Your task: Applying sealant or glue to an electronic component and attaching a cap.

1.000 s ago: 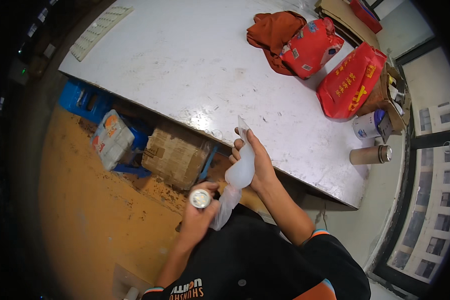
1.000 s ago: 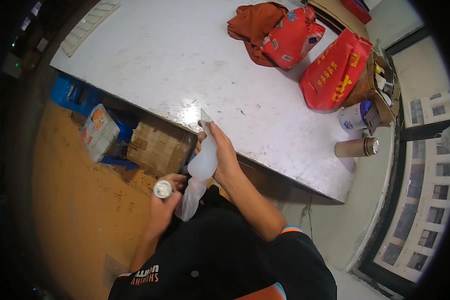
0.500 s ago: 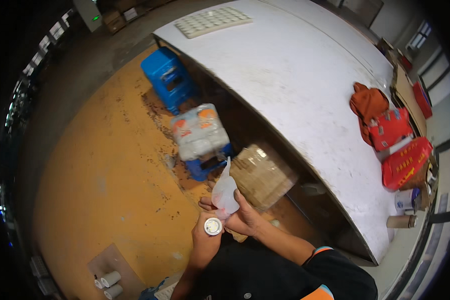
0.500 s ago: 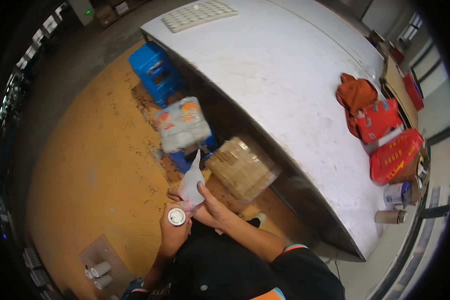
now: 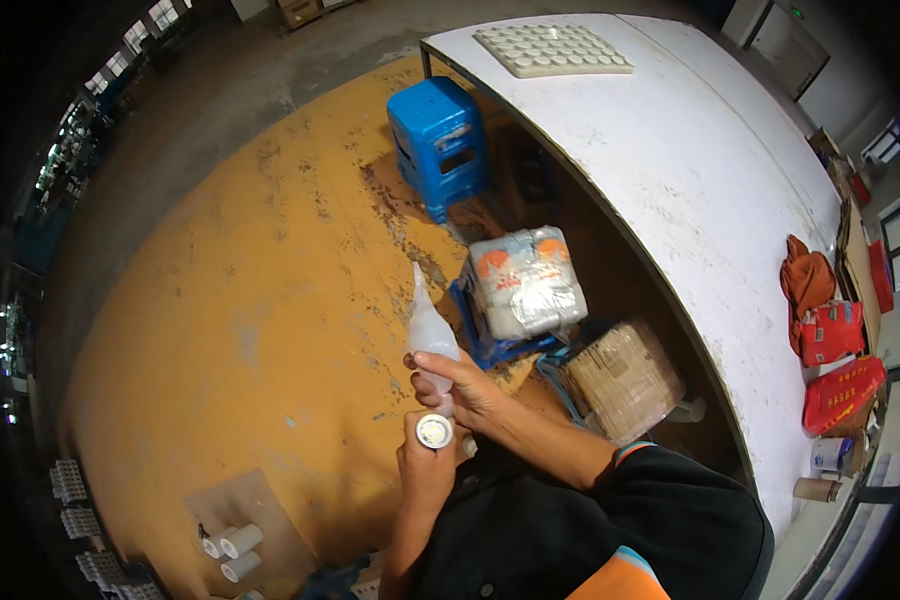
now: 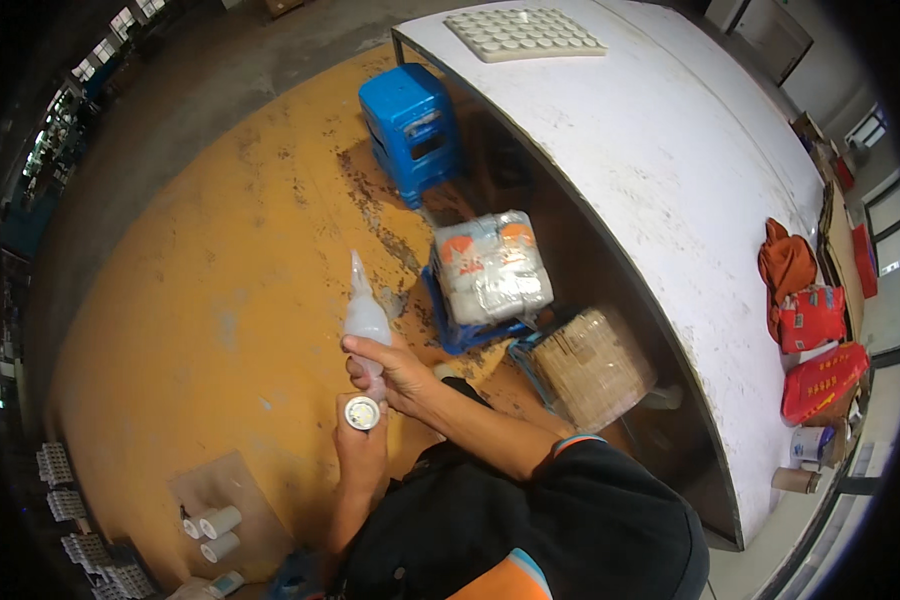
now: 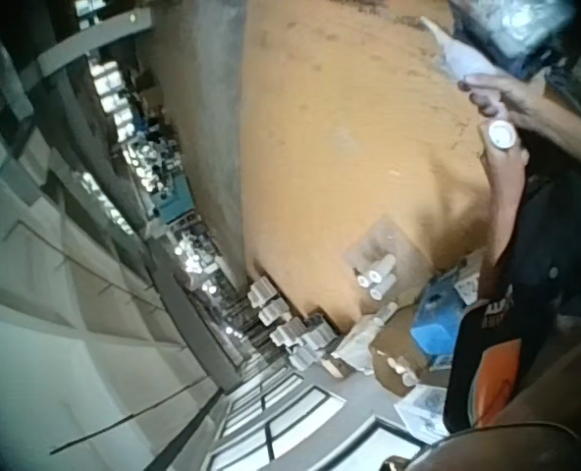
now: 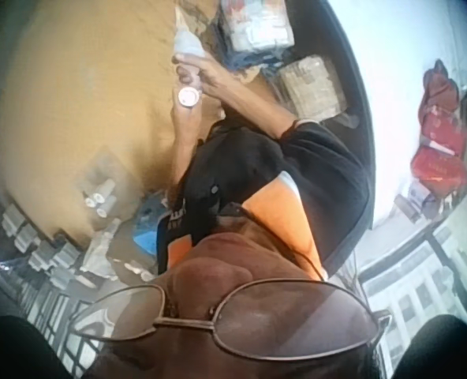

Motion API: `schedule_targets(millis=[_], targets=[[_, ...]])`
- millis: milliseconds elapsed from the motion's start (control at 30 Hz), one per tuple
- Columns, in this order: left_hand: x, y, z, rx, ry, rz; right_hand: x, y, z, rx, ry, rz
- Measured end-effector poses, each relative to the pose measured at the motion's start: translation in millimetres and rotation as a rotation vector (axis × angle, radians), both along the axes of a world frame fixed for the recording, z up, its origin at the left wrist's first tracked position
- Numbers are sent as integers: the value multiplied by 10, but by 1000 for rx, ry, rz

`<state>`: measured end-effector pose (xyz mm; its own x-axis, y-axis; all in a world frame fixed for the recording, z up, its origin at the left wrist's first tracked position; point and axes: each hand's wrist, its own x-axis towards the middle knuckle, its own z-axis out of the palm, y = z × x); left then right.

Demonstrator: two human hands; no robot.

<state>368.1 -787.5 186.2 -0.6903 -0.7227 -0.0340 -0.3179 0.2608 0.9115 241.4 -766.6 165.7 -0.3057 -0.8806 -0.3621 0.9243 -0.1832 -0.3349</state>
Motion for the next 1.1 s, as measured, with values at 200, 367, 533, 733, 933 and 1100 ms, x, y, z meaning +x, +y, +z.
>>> schedule_targets(millis=[200,367,533,733,933,1100], targets=[[-582,-798,-344,-73,-21,-73,-735,-802,128,-2,151,64],[-1335,-1447,-270,-50,-14,-97,-1345,-1424,247,150,591,-81],[-1943,-2098,-341,-49,20,-199,-2033,-1938,273,125,422,-131],[-2523,-2848,-613,22,35,-356,-2598,-2504,190,124,337,-204],[-3296,-3778,-620,111,7,-552,-3101,-3227,24,594,1107,-571],[-3771,-4517,-741,304,-21,-746,-3504,-3689,74,803,1089,-616]])
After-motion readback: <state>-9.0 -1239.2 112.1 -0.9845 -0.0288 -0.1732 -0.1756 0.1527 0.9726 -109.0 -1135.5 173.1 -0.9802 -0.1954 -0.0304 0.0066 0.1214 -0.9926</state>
